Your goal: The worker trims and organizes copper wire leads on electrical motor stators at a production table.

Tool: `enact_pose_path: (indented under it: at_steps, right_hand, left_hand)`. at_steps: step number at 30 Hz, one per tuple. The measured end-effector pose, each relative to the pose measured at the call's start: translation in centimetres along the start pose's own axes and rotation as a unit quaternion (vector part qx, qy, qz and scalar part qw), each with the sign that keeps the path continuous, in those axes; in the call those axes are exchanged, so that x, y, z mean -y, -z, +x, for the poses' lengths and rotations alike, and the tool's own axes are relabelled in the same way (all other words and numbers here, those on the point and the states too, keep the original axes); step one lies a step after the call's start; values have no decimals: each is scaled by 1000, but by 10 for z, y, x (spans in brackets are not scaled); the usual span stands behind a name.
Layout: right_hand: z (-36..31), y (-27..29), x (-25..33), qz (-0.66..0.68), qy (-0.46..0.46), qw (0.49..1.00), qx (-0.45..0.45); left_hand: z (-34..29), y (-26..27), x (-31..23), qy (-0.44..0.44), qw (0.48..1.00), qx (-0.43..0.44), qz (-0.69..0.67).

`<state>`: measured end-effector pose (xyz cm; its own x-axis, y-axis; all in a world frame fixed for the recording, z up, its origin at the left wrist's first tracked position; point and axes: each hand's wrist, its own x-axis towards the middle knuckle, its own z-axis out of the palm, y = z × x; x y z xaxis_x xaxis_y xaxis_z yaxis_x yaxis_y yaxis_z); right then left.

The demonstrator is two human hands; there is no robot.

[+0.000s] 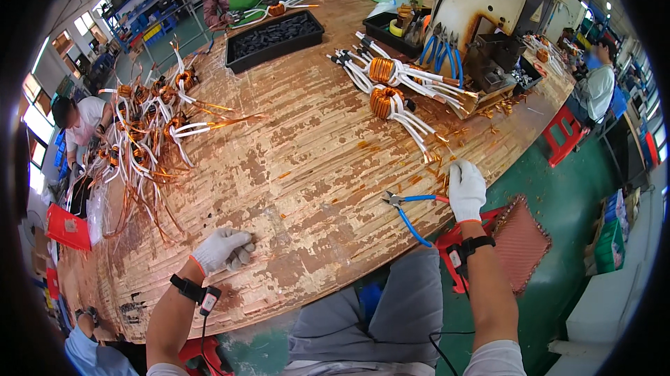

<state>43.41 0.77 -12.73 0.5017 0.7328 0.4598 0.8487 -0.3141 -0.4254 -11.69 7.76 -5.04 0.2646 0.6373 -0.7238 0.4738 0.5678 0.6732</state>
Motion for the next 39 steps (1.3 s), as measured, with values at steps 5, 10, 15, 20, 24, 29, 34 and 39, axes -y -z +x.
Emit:
enact_pose_path:
  at_steps: [5, 10, 15, 20, 24, 29, 34, 39]
  right_hand:
    - [0, 0, 0, 9, 5, 1000, -6]
    - [-1, -1, -3, 9, 12, 1000, -4]
    - [-1, 0, -2, 6, 14, 1000, -10]
    - [-1, 1, 0, 16, 1, 1000, 0]
    - [0, -1, -2, 13, 6, 1000, -5]
    - [-1, -1, -3, 20, 8, 1000, -5]
    - [0, 0, -2, 8, 0, 1000, -2]
    - [-1, 0, -1, 15, 3, 1000, -6]
  left_hand:
    - [2, 2, 4, -2, 1000, -3, 0]
    - [1, 1, 1, 1, 1000, -1, -2]
    - [2, 1, 2, -4, 1000, -5, 4]
    - [-1, -1, 0, -2, 1000, -14, -2]
    - [2, 1, 4, -3, 1000, -15, 2]
    - [-1, -2, -1, -4, 1000, -12, 7]
    - [-1, -2, -1, -1, 1000, -6, 7]
    - [2, 0, 3, -1, 1000, -13, 9]
